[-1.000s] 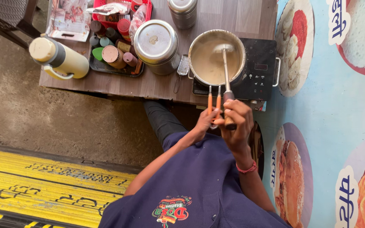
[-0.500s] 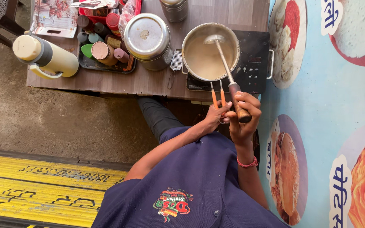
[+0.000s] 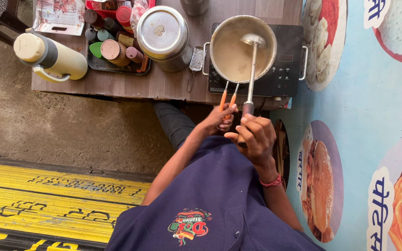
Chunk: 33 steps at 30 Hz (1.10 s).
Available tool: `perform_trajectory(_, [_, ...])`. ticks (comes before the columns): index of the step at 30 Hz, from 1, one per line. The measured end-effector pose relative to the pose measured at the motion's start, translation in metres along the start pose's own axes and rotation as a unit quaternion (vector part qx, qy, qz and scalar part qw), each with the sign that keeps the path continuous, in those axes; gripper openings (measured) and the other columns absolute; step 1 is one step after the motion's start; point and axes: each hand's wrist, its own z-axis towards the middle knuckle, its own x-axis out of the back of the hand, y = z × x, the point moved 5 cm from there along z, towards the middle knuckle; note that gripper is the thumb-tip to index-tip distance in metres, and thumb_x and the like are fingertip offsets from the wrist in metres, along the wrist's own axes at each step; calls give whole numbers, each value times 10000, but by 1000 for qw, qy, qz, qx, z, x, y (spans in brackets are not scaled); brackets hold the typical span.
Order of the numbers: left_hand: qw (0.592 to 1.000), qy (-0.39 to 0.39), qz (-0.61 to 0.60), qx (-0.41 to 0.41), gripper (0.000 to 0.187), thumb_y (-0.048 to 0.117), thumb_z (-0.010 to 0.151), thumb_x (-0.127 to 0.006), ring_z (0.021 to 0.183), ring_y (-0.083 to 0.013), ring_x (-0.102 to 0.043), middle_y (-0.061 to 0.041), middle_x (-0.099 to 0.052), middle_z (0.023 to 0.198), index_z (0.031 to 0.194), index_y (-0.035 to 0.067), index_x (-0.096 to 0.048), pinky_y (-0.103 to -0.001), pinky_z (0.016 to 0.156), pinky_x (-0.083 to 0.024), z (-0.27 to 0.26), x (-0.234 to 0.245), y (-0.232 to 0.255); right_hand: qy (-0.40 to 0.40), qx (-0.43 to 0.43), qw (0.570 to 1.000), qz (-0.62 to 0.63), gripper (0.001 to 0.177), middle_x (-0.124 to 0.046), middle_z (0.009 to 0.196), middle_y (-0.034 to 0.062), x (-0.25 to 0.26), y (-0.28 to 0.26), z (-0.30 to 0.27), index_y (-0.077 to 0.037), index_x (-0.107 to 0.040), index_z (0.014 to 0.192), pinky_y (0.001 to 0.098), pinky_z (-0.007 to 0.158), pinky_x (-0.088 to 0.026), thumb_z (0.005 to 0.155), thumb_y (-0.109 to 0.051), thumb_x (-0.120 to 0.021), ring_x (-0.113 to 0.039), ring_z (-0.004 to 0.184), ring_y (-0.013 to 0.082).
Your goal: The person stirs a light-colored liquid in a pot on an induction cooktop using a ladle. They briefly open a metal container, scoop a small amount of powder, add it to the pot, and continue stirring.
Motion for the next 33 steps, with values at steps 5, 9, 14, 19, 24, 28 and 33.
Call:
perform_trajectory(5, [999, -12, 40, 16, 364, 418, 1013, -598, 371, -47, -325, 29, -391, 557, 1097, 67, -558, -213, 332, -225, -18, 15, 28, -20, 7, 1000, 2, 357, -631, 1044, 39, 1, -7, 4, -97, -644, 976, 415, 841, -556, 898, -380, -848, -657, 1026, 250])
perform_trajectory(9, [1000, -4, 9, 22, 387, 438, 1032, -579, 368, -41, -318, 31, -382, 545, 1081, 55, -553, -202, 324, -229, -20, 22, 33, 7, -5, 1000, 8, 345, -696, 1005, 50, 8, -6, 11, -88, -633, 945, 463, 877, -537, 876, -373, -814, -690, 998, 256])
perform_trajectory(14, [999, -1, -40, 21, 389, 445, 1040, -575, 364, -39, -311, 31, -384, 540, 1059, 58, -542, -203, 334, -245, -11, 18, 16, 154, -156, 960, 172, 273, -699, 926, 105, 19, 19, 11, -73, -580, 949, 476, 1037, -551, 1037, -295, -713, -710, 995, 285])
perform_trajectory(19, [997, 0, -74, 5, 411, 458, 1039, -567, 356, -70, -332, 14, -387, 523, 1025, 48, -537, -228, 331, -265, -2, 0, 0, 340, -243, 888, 194, 257, -627, 815, 101, 27, 52, 3, -41, -523, 869, 499, 1014, -579, 1052, -158, -661, -653, 863, 246])
perform_trajectory(24, [998, 13, -56, -13, 385, 452, 1046, -545, 343, -69, -329, 17, -381, 514, 996, 70, -533, -229, 310, -258, 2, -14, 4, 417, -277, 853, 148, 318, -570, 785, 92, 26, 62, -7, -30, -456, 846, 496, 990, -590, 1043, -203, -635, -629, 795, 229])
perform_trajectory(28, [998, 13, -55, -22, 410, 455, 1063, -519, 351, -78, -341, 7, -385, 514, 975, 55, -539, -239, 314, -274, 3, -23, 5, 385, -245, 874, 166, 349, -568, 793, 92, 18, 57, -4, -32, -461, 880, 482, 991, -593, 1077, -278, -612, -620, 811, 219])
perform_trajectory(33, [998, 1, -56, -28, 417, 460, 1064, -504, 345, -75, -334, 14, -375, 507, 962, 57, -543, -238, 306, -273, 7, -28, 8, 355, -235, 878, 217, 333, -590, 811, 104, 7, 59, 4, -26, -480, 919, 469, 1008, -572, 1103, -264, -621, -623, 889, 244])
